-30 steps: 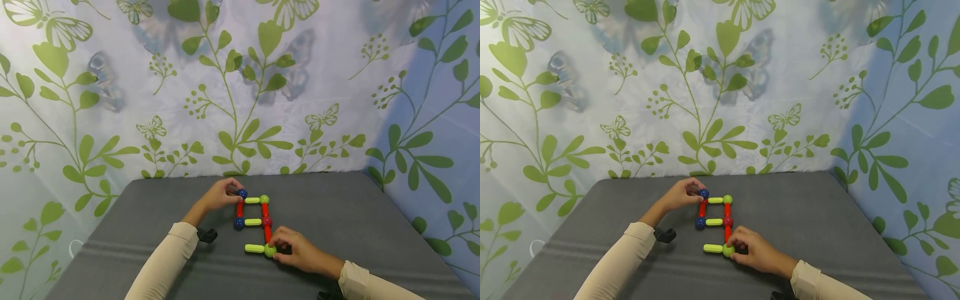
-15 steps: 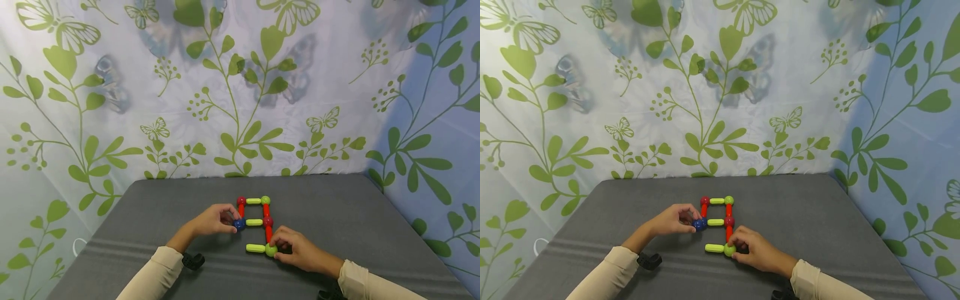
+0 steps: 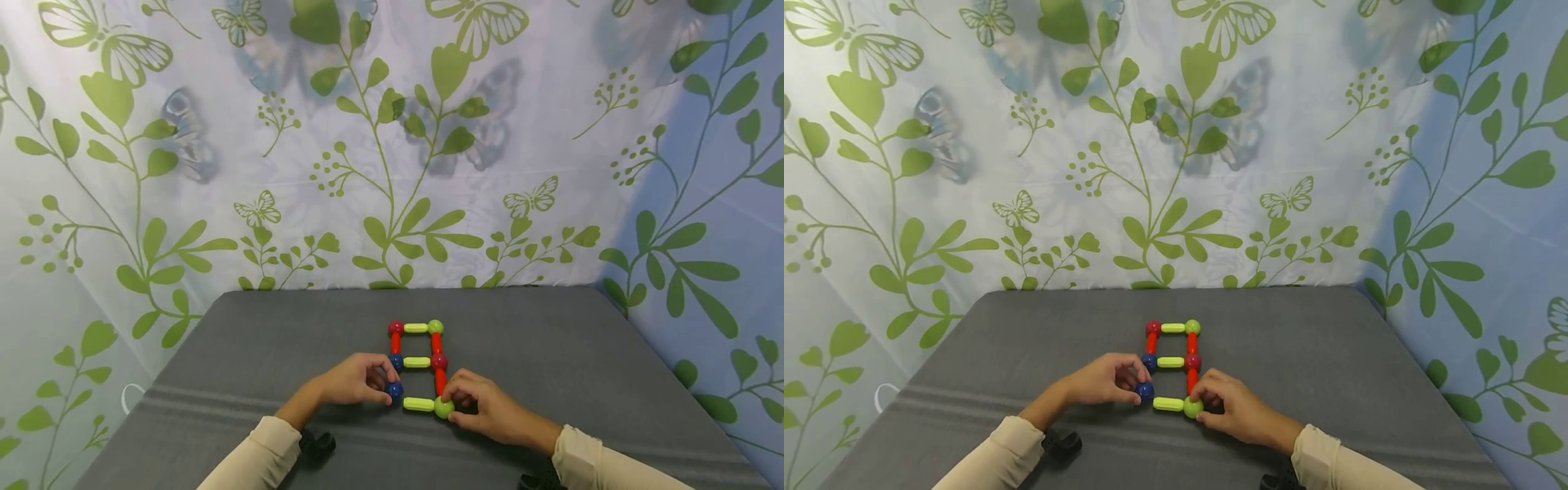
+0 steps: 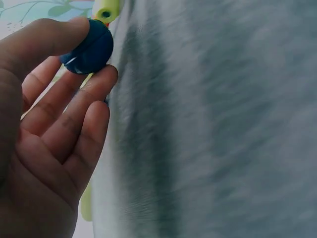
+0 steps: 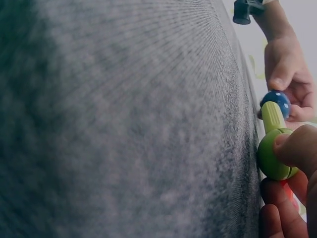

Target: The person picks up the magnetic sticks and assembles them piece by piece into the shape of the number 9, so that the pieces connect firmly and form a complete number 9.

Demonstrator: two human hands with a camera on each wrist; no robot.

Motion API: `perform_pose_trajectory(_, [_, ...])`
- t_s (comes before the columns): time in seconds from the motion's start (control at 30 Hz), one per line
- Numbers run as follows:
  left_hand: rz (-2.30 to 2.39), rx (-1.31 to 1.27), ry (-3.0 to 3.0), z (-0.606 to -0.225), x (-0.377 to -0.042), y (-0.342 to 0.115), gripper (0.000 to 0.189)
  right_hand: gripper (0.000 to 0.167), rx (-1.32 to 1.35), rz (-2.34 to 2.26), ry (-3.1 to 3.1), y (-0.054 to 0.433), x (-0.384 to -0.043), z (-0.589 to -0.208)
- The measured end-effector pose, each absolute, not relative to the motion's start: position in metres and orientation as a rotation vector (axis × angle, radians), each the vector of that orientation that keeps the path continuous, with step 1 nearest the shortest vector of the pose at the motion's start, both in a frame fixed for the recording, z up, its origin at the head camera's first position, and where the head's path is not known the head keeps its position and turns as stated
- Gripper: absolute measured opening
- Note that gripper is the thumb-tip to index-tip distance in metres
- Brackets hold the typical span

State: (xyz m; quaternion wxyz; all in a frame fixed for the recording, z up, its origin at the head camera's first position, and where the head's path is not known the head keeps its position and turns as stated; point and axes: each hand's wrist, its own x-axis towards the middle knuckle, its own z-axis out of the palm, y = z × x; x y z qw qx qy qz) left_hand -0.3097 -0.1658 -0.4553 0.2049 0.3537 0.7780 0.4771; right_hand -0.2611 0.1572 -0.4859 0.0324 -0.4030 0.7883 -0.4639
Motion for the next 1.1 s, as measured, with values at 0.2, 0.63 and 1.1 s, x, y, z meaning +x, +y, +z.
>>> perform_pose_trajectory(0.2, [1.278,0.982,2.218,-0.460,-0.305,-0.164,0.029,0.030,-1.219,-1.404,2.478,0.156,-0.260,-0.487])
perform_pose_trajectory(0.63, [1.175,1.057,2.259,-0.457,-0.304,-0.162,0.033,0.025,-1.267,-1.409,2.450,0.156,-0.261,-0.480])
perform_pose_trajectory(1.1, [1.118,1.100,2.239,-0.449,-0.303,-0.160,0.031,0.026,-1.253,-1.396,2.455,0.156,-0.259,-0.477])
